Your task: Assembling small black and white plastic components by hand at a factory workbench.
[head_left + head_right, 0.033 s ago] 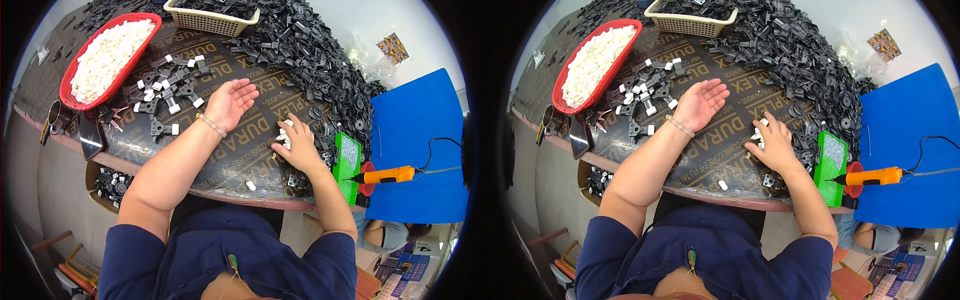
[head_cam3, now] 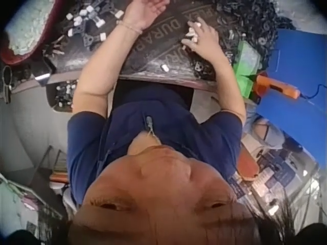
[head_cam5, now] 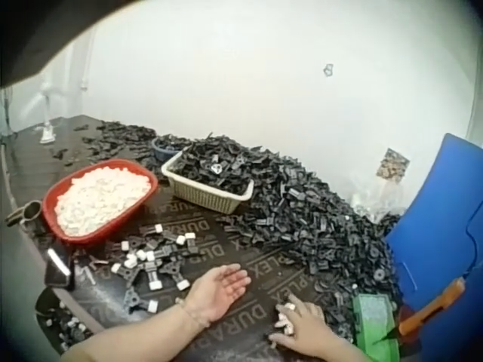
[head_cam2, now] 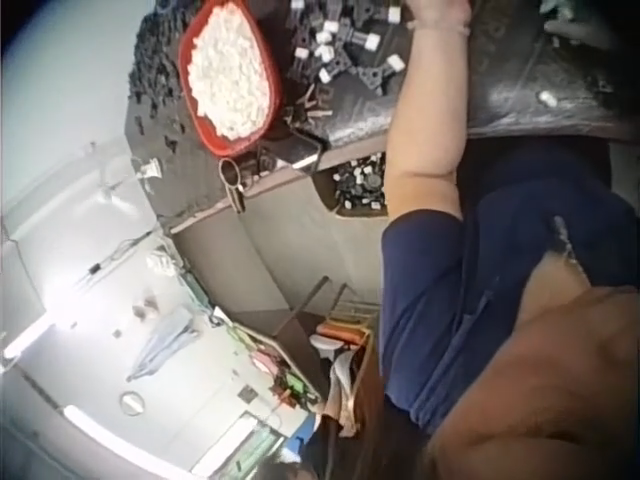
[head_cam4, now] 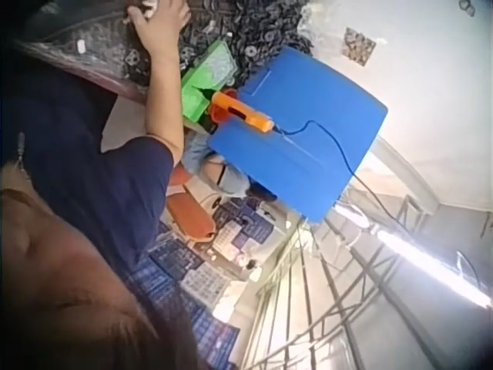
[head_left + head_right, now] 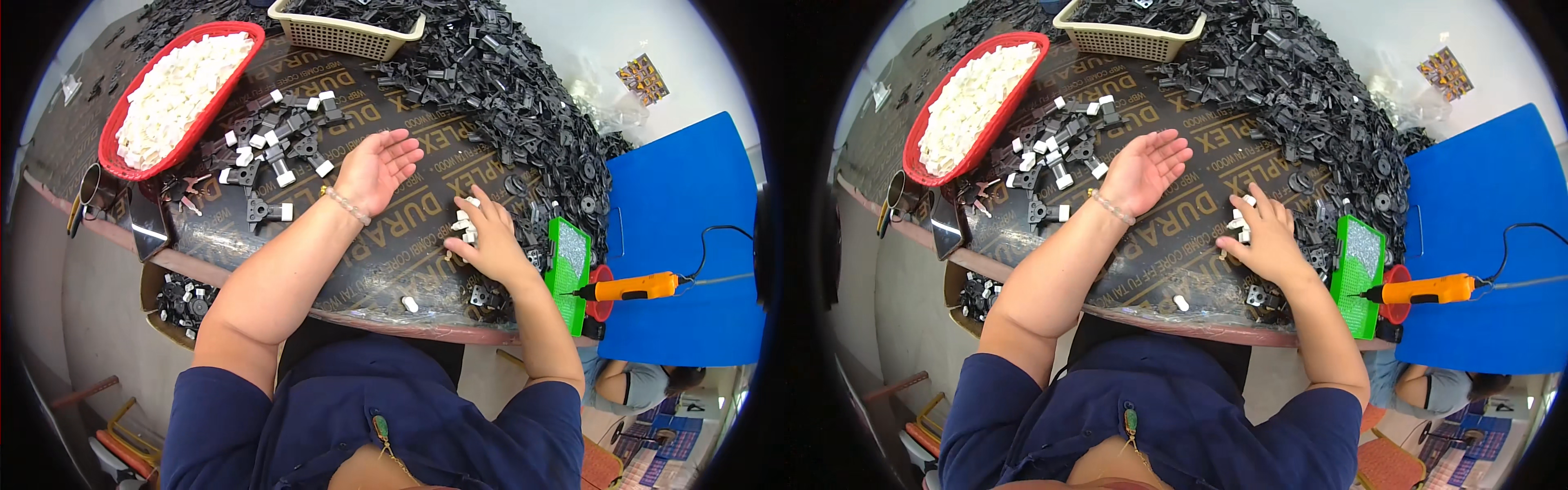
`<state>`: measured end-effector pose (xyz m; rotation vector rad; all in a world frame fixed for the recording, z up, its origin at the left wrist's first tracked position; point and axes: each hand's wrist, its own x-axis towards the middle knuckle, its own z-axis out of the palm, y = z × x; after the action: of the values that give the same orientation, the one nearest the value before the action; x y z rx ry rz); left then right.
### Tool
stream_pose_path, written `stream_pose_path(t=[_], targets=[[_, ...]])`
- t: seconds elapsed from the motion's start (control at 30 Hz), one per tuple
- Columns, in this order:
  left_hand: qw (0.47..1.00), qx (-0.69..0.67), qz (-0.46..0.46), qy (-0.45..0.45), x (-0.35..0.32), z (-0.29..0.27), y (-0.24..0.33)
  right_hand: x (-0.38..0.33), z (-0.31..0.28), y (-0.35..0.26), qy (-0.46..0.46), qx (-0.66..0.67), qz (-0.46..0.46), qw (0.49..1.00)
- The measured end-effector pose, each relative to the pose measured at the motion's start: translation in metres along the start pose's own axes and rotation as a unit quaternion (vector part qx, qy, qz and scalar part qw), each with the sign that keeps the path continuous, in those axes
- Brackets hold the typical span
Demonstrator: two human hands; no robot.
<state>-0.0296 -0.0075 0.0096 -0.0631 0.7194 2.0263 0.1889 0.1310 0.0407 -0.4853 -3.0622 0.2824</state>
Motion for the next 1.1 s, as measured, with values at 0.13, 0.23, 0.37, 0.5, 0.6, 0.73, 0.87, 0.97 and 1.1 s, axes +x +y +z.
stream_pose_path(t=[0.13,0.23,0.37,0.5,0.6,0.73,0.87,0.97,1.1], targets=[[1.0,-0.004,0.008,0.009,0.003,-0.001,-0.002,0.004,-0.039,-0.01,-0.187,0.028,0.067,0.98],[1.0,-0.029,-0.004,0.002,0.009,-0.007,-0.004,0.025,-0.068,-0.029,-0.126,0.006,0.004,0.992],[0.999,-0.04,-0.004,-0.02,0.012,-0.002,-0.017,0.095,-0.086,-0.084,0.065,0.058,-0.128,0.988],[0.996,-0.01,0.035,-0.079,0.013,-0.004,-0.017,0.201,-0.057,-0.191,0.163,0.146,-0.335,0.916],[0.976,-0.103,0.036,-0.189,0.021,-0.019,-0.02,0.271,-0.019,-0.273,0.15,0.103,-0.365,0.913],[0.866,-0.345,-0.077,-0.353,0.007,-0.031,-0.013,0.338,0.01,-0.329,0.035,0.048,-0.328,0.943],[0.906,-0.294,-0.092,-0.289,0.01,-0.041,-0.018,0.373,0.018,-0.344,-0.063,0.024,-0.306,0.95],[0.92,-0.263,-0.088,-0.278,0.029,-0.045,-0.052,0.389,0.025,-0.35,0.0,0.054,-0.34,0.939],[0.931,-0.234,-0.088,-0.267,0.036,-0.053,-0.065,0.39,0.031,-0.362,0.084,0.065,-0.342,0.934]])
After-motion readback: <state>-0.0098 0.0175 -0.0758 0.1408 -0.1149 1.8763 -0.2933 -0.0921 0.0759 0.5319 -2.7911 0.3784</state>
